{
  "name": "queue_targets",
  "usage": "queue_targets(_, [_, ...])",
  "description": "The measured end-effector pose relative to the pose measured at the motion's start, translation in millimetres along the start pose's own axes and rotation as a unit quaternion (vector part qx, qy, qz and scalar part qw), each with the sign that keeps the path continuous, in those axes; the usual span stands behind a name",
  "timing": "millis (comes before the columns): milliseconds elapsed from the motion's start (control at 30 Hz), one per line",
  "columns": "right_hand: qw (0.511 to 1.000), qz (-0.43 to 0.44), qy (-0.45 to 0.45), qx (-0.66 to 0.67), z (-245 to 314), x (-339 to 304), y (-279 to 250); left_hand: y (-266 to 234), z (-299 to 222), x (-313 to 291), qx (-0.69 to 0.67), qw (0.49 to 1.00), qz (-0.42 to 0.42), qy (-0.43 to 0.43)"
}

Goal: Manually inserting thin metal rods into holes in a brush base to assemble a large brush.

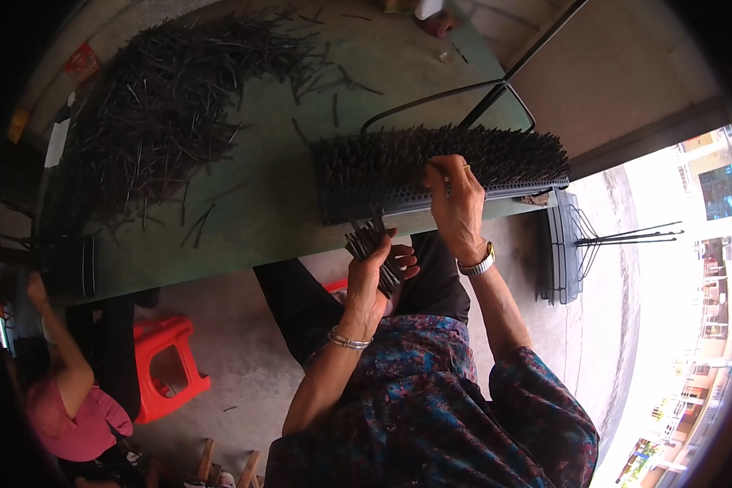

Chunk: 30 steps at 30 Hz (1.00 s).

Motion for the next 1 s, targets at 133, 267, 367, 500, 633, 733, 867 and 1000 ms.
queue_targets(133, [1.000, -0.010, -0.011, -0.003, 3, -3, -1, -1, 0, 0, -0.001, 1.000, -0.010, -0.001])
queue_targets(267, [1.000, -0.014, -0.021, 0.005, -1, -5, -2, 0, 0, 0, -0.006, 1.000, -0.009, -0.002])
queue_targets(367, [1.000, -0.006, -0.028, 0.009, -2, -6, -2, 1, 0, 0, -0.006, 1.000, -0.009, 0.000])
queue_targets(500, [0.998, 0.010, -0.052, 0.017, -2, -7, -2, 0, 0, 0, -0.002, 1.000, -0.007, -0.001])
queue_targets(633, [0.996, 0.025, -0.089, 0.007, -4, -13, -1, -1, 1, 0, -0.006, 1.000, -0.009, -0.005])
queue_targets(733, [0.997, 0.025, -0.076, 0.007, -3, -12, -1, -2, 1, -1, -0.009, 1.000, -0.005, -0.002])
queue_targets(867, [0.998, 0.012, -0.049, 0.022, -5, -9, -2, 1, 1, -2, -0.003, 1.000, -0.007, 0.002])
queue_targets(1000, [0.999, 0.006, -0.040, 0.011, -4, -10, -2, -2, 1, -1, -0.007, 1.000, -0.003, 0.007])
Point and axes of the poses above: each hand's wrist, its own x-axis towards the middle knuckle, its own y-axis out of the palm, z = x × y, the point moved 2 cm from there along x, towards the middle knuckle, and after that the axes turned 7 degrees about y, right-handed, at the moved point
